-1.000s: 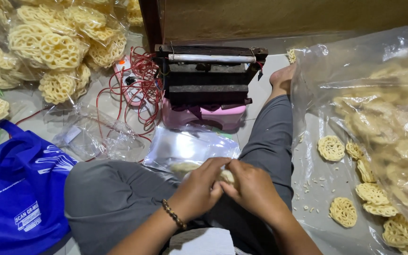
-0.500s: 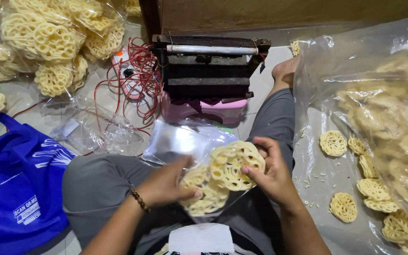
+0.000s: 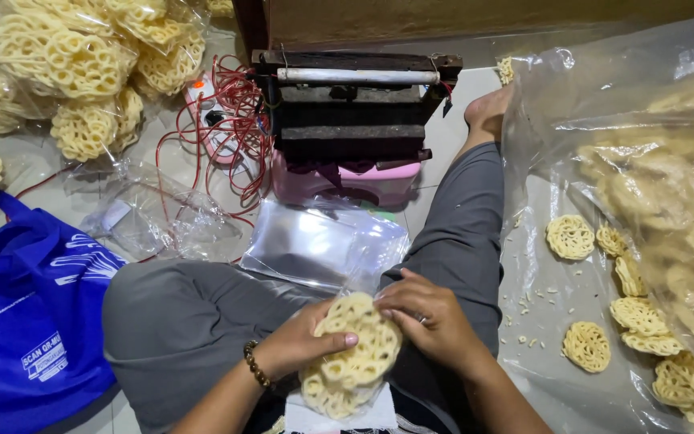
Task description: Manually placing lattice-patterned crackers into small plastic bags for individual sale while sitting on the floor.
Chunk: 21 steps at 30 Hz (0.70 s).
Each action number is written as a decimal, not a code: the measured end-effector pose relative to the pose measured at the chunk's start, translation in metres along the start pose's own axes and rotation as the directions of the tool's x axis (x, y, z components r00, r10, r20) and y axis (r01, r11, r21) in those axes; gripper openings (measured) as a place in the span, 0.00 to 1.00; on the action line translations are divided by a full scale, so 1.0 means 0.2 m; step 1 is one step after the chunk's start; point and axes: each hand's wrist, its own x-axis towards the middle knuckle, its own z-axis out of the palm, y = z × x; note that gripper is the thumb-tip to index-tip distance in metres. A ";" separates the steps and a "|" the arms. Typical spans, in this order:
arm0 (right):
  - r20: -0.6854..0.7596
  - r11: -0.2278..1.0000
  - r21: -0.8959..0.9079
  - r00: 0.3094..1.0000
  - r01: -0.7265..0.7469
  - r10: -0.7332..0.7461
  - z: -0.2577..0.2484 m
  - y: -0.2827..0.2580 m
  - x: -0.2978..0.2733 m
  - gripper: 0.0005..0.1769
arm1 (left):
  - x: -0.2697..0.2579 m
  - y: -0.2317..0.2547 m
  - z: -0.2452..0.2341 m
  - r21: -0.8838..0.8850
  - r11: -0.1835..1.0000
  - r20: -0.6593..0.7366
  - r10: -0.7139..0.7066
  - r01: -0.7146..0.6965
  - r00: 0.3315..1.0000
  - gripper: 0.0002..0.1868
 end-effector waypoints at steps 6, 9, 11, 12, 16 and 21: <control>0.044 0.983 0.177 0.997 0.048 -0.057 -0.05 -0.03 0.02 0.06 | -0.05 0.12 0.03 -0.231 0.966 0.109 0.144 -0.116 0.984 0.35; -0.205 0.812 0.583 0.962 -0.027 0.178 0.00 0.09 -0.05 0.07 | -0.07 0.22 0.05 -0.139 0.970 -0.096 0.188 -0.200 0.977 0.40; -0.191 0.711 0.702 0.953 -0.033 0.233 -0.02 0.10 -0.02 0.22 | -0.10 0.28 0.06 -0.111 0.940 -0.123 0.311 -0.324 0.943 0.43; -0.171 0.592 0.805 0.941 -0.038 0.293 -0.03 0.10 -0.01 0.39 | -0.12 0.32 0.06 -0.080 0.896 -0.141 0.423 -0.436 0.895 0.46; -0.098 0.579 0.813 0.962 -0.071 0.256 0.01 0.08 0.00 0.08 | -0.10 0.29 0.06 0.005 0.900 -0.165 0.431 -0.436 0.887 0.44; -0.095 0.415 0.905 0.908 -0.092 0.407 0.02 0.16 -0.02 0.06 | -0.05 0.25 0.03 0.164 0.804 -0.312 0.592 -0.571 0.743 0.36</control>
